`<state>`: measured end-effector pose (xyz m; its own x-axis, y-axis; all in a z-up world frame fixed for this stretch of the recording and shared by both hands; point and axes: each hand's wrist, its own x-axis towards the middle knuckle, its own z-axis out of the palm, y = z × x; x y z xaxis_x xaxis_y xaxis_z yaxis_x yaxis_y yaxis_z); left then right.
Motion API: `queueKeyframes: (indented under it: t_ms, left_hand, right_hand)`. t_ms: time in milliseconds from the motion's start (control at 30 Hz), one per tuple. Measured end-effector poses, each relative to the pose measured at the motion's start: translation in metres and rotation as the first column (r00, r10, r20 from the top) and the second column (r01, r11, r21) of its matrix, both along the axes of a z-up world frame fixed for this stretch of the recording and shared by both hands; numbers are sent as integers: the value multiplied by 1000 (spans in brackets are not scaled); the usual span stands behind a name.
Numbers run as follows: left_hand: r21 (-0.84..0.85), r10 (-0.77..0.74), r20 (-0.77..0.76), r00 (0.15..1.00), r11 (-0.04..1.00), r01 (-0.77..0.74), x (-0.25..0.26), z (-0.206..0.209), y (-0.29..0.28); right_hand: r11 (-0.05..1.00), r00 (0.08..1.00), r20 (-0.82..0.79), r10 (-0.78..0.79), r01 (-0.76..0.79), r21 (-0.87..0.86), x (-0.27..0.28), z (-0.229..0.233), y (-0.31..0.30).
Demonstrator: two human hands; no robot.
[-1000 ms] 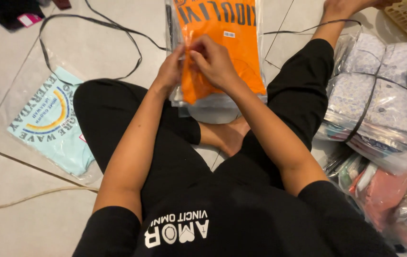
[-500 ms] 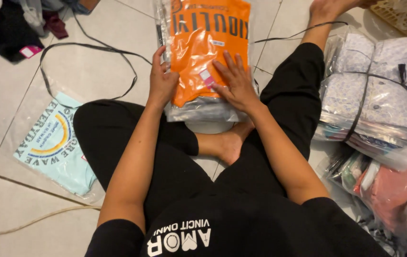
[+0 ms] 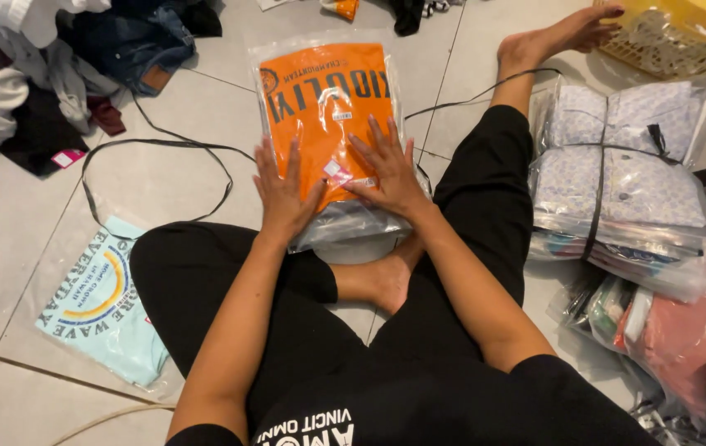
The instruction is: Organizing and bundling individually wrapped shirts using a black cord while sitting on the floor.
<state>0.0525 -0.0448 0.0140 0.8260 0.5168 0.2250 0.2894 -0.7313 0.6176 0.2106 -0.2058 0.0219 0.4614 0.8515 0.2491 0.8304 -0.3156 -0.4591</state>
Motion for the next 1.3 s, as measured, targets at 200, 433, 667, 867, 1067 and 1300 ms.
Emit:
queueKeyframes:
  t_ms: [200,433,667,867,1067,1300]
  left_hand:
    - [-162,-112,-98,989,982,95,5,-22,11]
    - [-178,-109,-243,964,982,66,-20,-6,31]
    - [67,565,-114,817,825,-561,-183,1,121]
    - [111,589,-608,532,727,-678,-291,-128,83]
    - [148,588,-529,612,774,-615,-291,-171,84]
    - [518,734,-40,678,596,-614,-267,-261,130]
  right_hand:
    - [1000,996,-91,-9,7,-20,-6,-16,2]
    - [999,995,-91,-26,24,-22,-4,-21,-2]
    - [999,986,-167,12,-20,-48,1,-22,-5]
    - [999,989,-150,4,-11,-48,3,-26,-3]
    - [1000,994,-110,17,-19,-24,2,-28,-2]
    - [998,986,164,23,-12,-64,25,-60,0]
